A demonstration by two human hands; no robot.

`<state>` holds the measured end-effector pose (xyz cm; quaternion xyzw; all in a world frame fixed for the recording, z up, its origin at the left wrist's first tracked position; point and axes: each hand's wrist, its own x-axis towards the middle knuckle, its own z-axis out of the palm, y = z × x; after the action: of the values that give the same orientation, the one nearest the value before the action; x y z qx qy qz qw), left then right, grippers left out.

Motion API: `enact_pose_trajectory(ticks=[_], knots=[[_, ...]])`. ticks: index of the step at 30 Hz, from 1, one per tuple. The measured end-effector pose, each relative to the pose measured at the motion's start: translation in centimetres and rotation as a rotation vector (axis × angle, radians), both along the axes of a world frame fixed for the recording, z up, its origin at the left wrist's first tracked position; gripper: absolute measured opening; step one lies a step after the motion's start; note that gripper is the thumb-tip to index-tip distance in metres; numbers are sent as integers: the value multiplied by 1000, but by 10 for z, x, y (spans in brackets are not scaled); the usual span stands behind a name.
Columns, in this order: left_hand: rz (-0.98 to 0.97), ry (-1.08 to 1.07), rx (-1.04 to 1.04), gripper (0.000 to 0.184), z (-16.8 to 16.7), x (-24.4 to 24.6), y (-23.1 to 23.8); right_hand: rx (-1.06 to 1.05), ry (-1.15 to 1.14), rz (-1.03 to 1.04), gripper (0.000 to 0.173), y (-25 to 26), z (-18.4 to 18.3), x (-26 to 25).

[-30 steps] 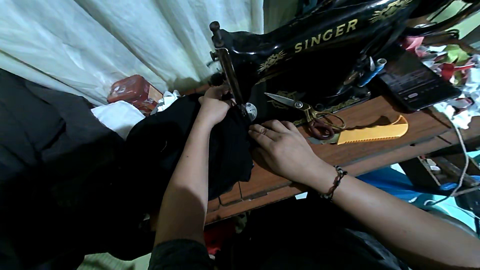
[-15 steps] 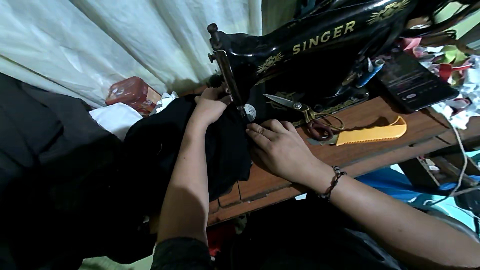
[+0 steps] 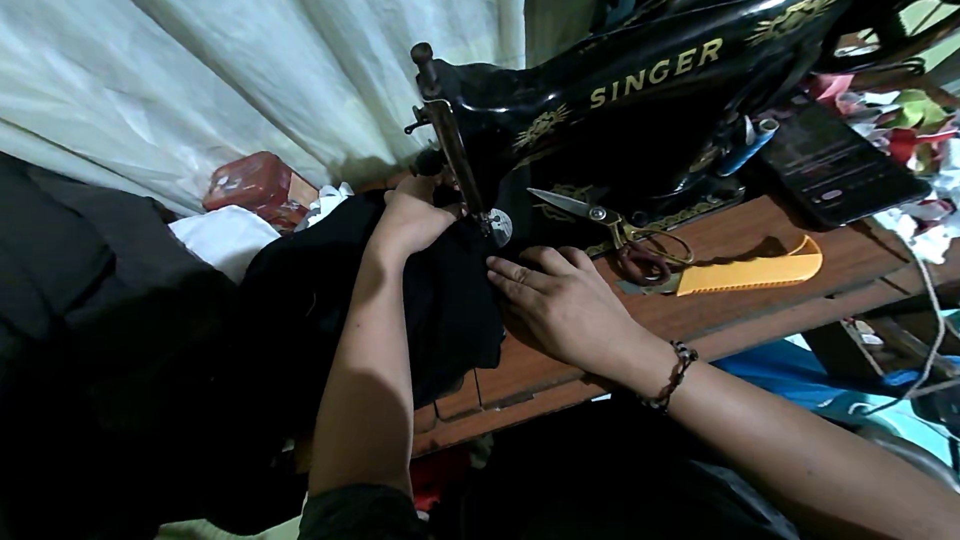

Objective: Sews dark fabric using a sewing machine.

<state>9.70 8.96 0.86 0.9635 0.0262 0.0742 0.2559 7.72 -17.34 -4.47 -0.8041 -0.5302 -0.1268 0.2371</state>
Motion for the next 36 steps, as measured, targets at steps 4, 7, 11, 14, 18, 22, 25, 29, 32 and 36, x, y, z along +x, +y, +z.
enact_pose_trajectory(ticks=[4,7,11,14,18,22,25,29,32,36], knots=[[7,9,-55,35,-2,1,3,9,-5,5,32,-1,0,-1],[-10,5,-60,32,-2,0,2,11,-14,4,32,-1,1,-1],[-12,-4,-80,34,-6,1,2,14,-1,2,31,-2,0,-2],[63,101,-26,29,3,4,-7,35,19,-2,32,-2,-1,-1],[89,168,2,27,9,5,-11,39,45,15,31,-5,-1,0],[98,189,8,28,10,5,-12,31,50,19,31,-6,0,1],[105,157,8,31,9,3,-17,39,55,17,31,-5,-1,1],[119,135,18,29,6,3,-20,36,59,14,31,-5,-1,1],[117,129,25,27,5,4,-20,31,54,14,31,-5,-1,1],[115,113,28,28,4,4,-21,35,67,12,31,-5,1,1]])
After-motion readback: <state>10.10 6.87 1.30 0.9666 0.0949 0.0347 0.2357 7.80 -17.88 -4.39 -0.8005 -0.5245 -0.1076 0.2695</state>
